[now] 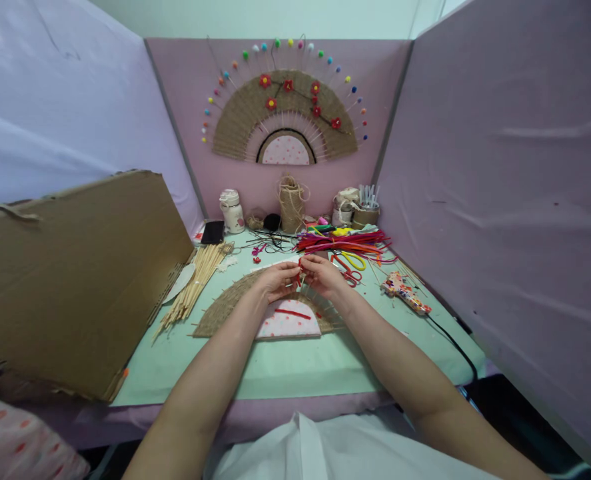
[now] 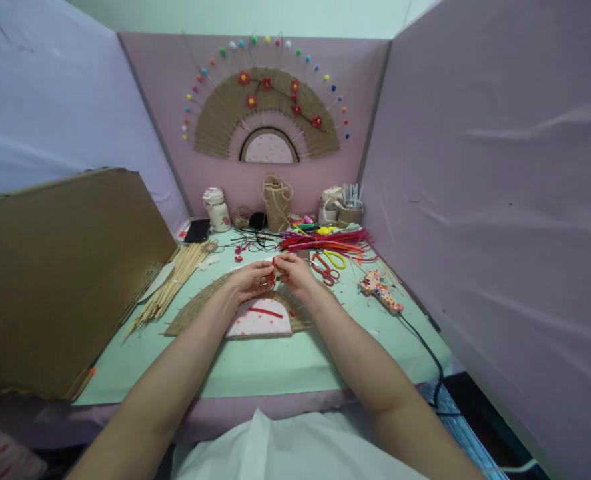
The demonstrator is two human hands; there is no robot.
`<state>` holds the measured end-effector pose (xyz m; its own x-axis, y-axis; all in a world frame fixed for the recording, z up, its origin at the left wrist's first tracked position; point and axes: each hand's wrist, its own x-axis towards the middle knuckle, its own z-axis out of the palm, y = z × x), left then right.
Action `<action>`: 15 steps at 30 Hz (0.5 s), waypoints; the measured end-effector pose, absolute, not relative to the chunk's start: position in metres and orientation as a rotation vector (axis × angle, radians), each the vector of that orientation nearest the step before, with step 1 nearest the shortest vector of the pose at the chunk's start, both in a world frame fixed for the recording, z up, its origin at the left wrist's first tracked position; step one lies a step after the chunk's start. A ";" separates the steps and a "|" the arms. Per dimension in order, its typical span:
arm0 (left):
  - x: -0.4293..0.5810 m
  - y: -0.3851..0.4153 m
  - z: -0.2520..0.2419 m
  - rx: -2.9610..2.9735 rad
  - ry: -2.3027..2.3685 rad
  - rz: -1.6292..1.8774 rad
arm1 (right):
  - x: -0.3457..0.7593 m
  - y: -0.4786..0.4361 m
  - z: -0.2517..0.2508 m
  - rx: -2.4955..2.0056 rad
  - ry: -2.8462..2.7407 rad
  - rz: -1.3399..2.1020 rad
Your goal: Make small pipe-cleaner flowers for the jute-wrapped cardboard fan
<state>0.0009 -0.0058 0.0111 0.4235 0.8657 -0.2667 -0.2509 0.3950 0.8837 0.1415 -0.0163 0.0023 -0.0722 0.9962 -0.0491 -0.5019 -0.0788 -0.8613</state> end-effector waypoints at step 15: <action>-0.002 -0.001 0.009 0.800 0.727 0.740 | 0.141 -0.017 0.002 -0.824 -0.861 1.539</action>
